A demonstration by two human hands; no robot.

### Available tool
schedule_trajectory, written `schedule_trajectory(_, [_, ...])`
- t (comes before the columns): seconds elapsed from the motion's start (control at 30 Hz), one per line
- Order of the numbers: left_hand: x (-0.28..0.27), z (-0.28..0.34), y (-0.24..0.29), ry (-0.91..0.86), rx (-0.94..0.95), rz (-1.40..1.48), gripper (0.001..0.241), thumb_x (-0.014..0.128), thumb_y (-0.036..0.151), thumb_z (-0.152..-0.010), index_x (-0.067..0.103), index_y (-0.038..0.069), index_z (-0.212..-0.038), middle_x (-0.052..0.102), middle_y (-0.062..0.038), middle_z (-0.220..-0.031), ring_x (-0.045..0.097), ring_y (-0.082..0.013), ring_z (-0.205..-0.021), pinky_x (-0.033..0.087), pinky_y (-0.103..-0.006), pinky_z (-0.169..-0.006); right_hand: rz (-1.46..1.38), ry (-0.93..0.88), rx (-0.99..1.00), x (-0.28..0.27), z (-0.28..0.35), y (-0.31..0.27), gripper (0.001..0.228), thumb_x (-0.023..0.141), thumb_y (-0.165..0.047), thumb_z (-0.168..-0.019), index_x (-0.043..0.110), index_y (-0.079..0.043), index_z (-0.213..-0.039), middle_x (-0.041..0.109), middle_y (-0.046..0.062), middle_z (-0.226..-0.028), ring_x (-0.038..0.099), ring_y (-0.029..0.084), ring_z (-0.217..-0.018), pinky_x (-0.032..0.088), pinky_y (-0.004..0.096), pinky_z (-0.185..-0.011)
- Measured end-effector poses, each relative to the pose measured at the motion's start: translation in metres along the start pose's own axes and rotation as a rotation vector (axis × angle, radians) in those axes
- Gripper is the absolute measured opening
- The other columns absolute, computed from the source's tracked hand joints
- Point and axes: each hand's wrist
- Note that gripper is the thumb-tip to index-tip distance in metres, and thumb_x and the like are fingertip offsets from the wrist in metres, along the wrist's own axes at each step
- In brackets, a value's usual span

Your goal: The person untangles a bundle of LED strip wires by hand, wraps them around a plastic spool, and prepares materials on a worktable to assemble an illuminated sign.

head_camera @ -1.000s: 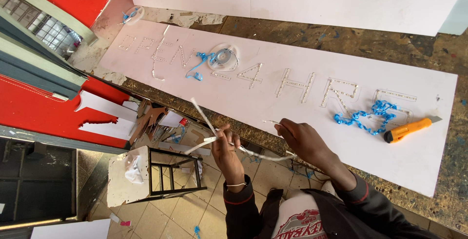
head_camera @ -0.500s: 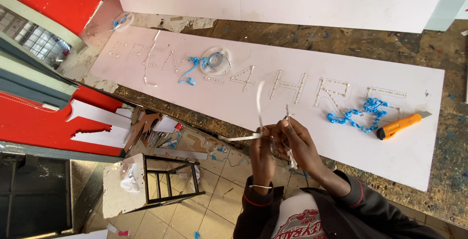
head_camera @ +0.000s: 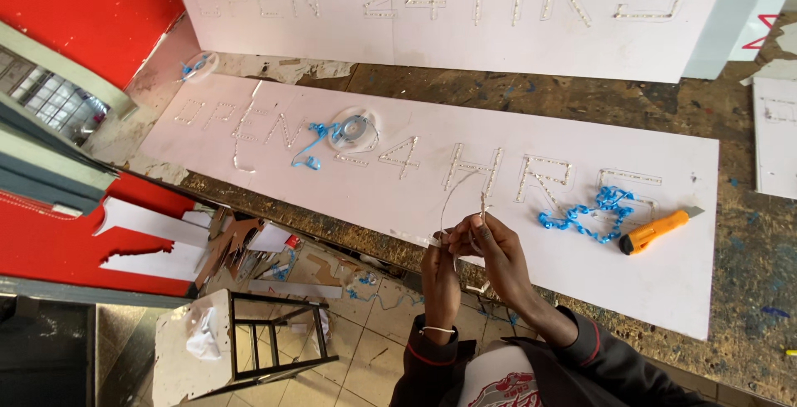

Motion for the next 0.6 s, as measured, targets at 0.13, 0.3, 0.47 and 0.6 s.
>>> schedule_trajectory(0.13, [-0.032, 0.005, -0.07, 0.109, 0.018, -0.188, 0.041, 0.038, 0.02, -0.127, 0.074, 0.003, -0.127, 0.075, -0.019, -0.092, 0.073, -0.0279, -0.078, 0.06, -0.0568, -0.084, 0.098, -0.03, 0.004, 0.0, 0.0, -0.008, 0.04, 0.05, -0.026, -0.124, 0.075, 0.003, -0.111, 0.085, 0.023, -0.09, 0.087, 0.03, -0.093, 0.07, 0.049, -0.088])
schedule_trajectory(0.3, [0.003, 0.012, 0.026, 0.201, -0.004, -0.19, 0.042, 0.039, 0.022, -0.125, 0.078, 0.005, -0.122, 0.083, -0.017, -0.083, 0.074, -0.0184, -0.074, 0.064, -0.0477, -0.085, 0.0, -0.031, 0.058, -0.012, -0.006, 0.019, 0.038, 0.054, -0.025, -0.121, 0.067, 0.008, -0.137, 0.081, 0.024, -0.081, 0.083, 0.03, -0.091, 0.068, 0.049, -0.093])
schedule_trajectory(0.47, [0.001, 0.007, -0.006, 0.174, 0.06, -0.047, 0.04, 0.039, 0.022, -0.126, 0.075, 0.004, -0.123, 0.083, -0.018, -0.089, 0.08, -0.0219, -0.078, 0.066, -0.0469, -0.082, 0.043, -0.09, 0.067, 0.009, 0.004, -0.027, 0.041, 0.051, -0.028, -0.121, 0.056, 0.004, -0.146, 0.082, 0.021, -0.079, 0.081, 0.027, -0.092, 0.068, 0.045, -0.089])
schedule_trajectory(0.6, [0.002, 0.004, -0.013, 0.148, 0.052, -0.065, 0.041, 0.037, 0.017, -0.126, 0.076, 0.006, -0.127, 0.085, -0.017, -0.106, 0.083, -0.0242, -0.093, 0.062, -0.0516, -0.092, 0.003, -0.081, 0.036, 0.009, 0.002, -0.011, 0.04, 0.048, -0.034, -0.124, 0.069, -0.003, -0.11, 0.082, 0.021, -0.098, 0.082, 0.028, -0.105, 0.069, 0.052, -0.095])
Point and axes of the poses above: each hand's wrist, its own z-axis away from the middle knuckle, its own x-axis out of the palm, y = z × x
